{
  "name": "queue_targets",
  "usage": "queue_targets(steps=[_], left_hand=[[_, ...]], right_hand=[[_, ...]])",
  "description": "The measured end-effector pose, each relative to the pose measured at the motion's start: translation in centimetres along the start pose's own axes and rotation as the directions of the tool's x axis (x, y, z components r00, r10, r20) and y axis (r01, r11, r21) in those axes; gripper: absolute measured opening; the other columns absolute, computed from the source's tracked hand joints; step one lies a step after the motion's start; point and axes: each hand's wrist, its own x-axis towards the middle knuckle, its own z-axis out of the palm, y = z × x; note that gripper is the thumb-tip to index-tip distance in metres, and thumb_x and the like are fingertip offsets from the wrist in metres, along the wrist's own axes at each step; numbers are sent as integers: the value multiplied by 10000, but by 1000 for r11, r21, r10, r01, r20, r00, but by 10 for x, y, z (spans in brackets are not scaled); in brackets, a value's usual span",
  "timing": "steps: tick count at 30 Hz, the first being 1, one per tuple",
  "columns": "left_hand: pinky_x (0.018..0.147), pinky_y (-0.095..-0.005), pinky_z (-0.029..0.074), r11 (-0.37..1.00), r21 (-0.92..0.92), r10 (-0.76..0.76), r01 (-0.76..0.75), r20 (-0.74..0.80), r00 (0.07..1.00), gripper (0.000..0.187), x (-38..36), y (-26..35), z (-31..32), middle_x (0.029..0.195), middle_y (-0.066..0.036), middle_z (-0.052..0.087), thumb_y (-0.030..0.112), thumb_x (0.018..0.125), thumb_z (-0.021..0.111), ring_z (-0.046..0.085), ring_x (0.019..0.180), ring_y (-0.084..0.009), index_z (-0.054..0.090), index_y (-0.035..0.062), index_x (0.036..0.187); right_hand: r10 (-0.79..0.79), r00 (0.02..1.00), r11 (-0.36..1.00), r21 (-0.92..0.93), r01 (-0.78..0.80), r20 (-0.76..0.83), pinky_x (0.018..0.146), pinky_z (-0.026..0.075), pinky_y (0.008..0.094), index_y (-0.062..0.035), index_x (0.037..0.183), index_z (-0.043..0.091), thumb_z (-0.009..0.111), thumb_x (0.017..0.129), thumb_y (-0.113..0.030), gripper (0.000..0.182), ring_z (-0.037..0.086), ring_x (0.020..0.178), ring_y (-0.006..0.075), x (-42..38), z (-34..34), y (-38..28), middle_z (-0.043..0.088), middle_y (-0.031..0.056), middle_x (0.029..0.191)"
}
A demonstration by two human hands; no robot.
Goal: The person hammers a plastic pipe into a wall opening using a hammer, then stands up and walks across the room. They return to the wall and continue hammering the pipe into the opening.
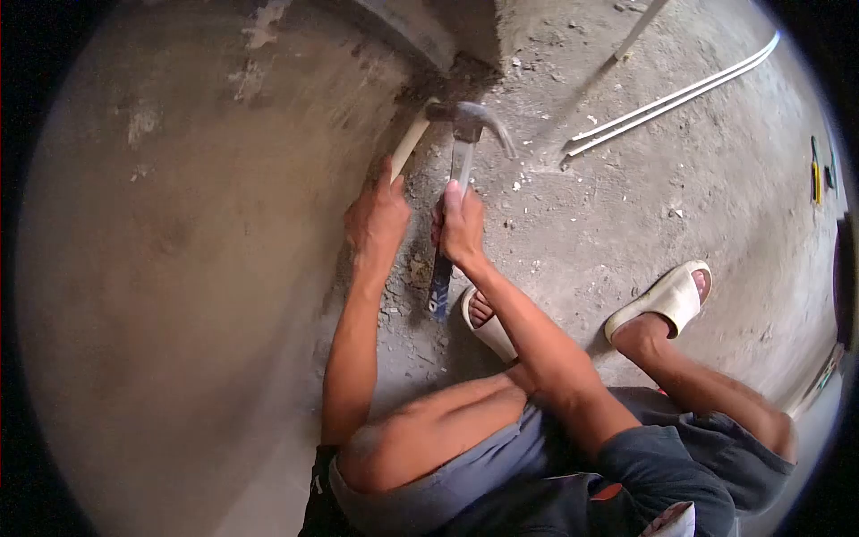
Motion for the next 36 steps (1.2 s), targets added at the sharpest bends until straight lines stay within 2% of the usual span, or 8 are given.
queue_targets(steps=[1,7,11,17,21,26,29,36], left_hand=[[618,-505,490,1000,4,14,-14,16,1000,365,2,2,0,896,-206,640,287,905,508,635,746,-392,515,155,1245],[649,-511,492,1000,-5,-19,19,50,999,387,-1,3,-6,911,-201,636,262,902,511,630,766,-404,479,146,1271],[661,-509,490,997,-23,-63,67,156,986,386,4,10,-12,925,-210,639,260,903,508,628,763,-409,482,144,1270],[685,-491,497,995,-75,-57,62,58,997,378,4,9,-15,969,-213,643,270,904,502,632,790,-408,508,133,1256],[775,-458,482,980,-133,-131,148,134,982,393,8,16,-22,1081,-210,614,264,910,492,599,932,-417,503,118,1275],[747,-487,475,980,-99,-156,170,137,978,399,8,7,-16,988,-226,635,293,911,468,608,893,-412,509,126,1271],[751,-483,475,981,-156,-104,119,98,990,404,8,9,-17,997,-233,630,299,912,464,603,898,-419,507,121,1273],[735,-486,475,979,-165,-104,119,95,990,413,8,1,-14,959,-228,640,312,906,471,607,868,-425,509,118,1268]], right_hand=[[59,993,901,-434,-8,106,394,404,286,-58,917,407,376,970,-443,389,450,438,144,9,-6,1,449,50,613],[110,983,869,495,-23,-148,416,366,341,-43,734,461,392,975,-378,419,437,426,158,-23,7,-34,497,77,607],[93,993,890,-453,-50,73,407,368,336,-40,751,458,386,974,-404,433,478,437,156,12,-12,0,483,53,562],[65,992,895,445,-10,-108,497,405,404,-7,776,448,440,964,-335,377,543,529,210,-11,12,-49,450,104,540],[164,983,938,-322,-128,87,483,399,391,-19,777,448,462,949,-250,289,467,455,275,30,-11,-33,439,135,563],[5,997,956,293,19,-79,502,422,421,22,856,481,372,968,-435,482,547,512,283,-2,9,-46,538,205,640],[76,987,850,-527,12,145,392,387,293,-31,853,434,382,977,-412,403,492,443,134,38,-5,-35,489,79,580],[-141,990,982,-130,139,-9,448,388,368,-3,837,468,392,969,-390,415,492,462,249,10,4,-33,469,126,551]])
